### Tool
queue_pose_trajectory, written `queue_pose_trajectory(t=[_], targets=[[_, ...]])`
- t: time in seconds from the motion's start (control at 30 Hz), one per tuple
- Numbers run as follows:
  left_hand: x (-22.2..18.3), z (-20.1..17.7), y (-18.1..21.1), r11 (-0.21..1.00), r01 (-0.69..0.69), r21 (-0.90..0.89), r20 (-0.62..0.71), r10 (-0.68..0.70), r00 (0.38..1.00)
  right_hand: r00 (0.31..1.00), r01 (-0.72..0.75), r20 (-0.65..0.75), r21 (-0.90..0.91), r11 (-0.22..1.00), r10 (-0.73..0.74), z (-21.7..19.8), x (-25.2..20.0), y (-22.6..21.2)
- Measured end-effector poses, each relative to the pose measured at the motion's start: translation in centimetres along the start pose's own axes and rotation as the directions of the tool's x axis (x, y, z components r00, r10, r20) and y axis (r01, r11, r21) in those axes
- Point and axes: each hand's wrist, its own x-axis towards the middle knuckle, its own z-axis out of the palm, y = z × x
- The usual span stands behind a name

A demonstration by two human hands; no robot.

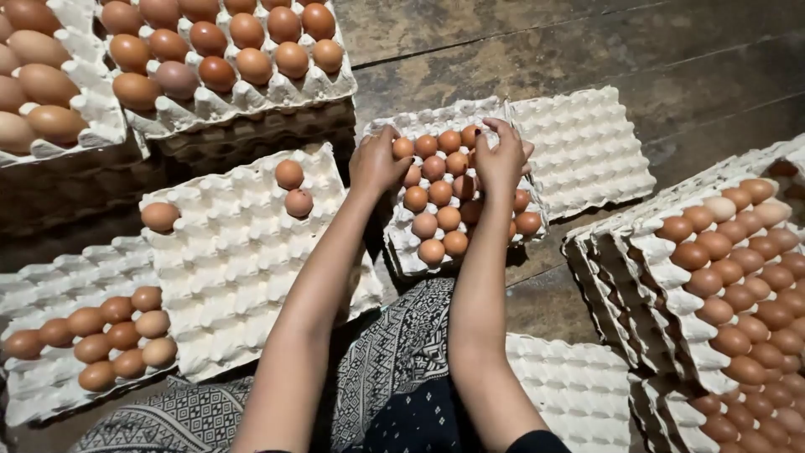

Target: Sorting and packing brown eggs into cardboard trays by hand while sitting on the floor.

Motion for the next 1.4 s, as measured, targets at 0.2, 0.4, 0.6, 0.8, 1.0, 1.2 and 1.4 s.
queue_pose_trajectory(t=[0.2,0.4,0.6,0.8,1.0,1.2,1.4], targets=[[1.3,2.1,-1.0,1.000,0.015,-0.026,-0.047,-0.017,0.999,1.000,0.005,0.006,0.063,0.998,-0.005,0.7,1.6,2.1],[1.6,1.5,-1.4,0.999,-0.029,-0.021,0.028,0.029,0.999,0.999,0.019,0.033,0.076,0.997,-0.021,-1.0,-0.5,-1.5],[-1.2,-2.3,-0.2,0.974,-0.162,0.155,0.048,0.157,0.986,0.976,0.216,0.033,0.026,0.976,-0.217,0.2,-2.2,-4.5],[-7.4,-7.5,-4.2,0.965,-0.254,0.074,-0.256,0.264,0.930,0.774,0.623,0.063,0.095,0.776,-0.630,1.7,-5.9,-9.9],[-14.4,-17.9,-13.8,0.942,0.181,0.281,-0.512,-0.012,0.859,0.685,0.700,0.233,0.053,0.712,-0.690,8.2,-13.4,-13.7],[-18.2,-18.8,-23.4,0.819,0.528,0.225,-0.413,-0.410,0.813,0.590,0.807,0.107,-0.110,0.580,-0.800,12.3,-18.0,-14.6],[-19.2,-19.6,-20.3,0.850,0.513,0.121,-0.477,-0.403,0.781,0.716,0.303,0.458,0.477,0.825,-0.527,10.7,-16.2,-14.1]])
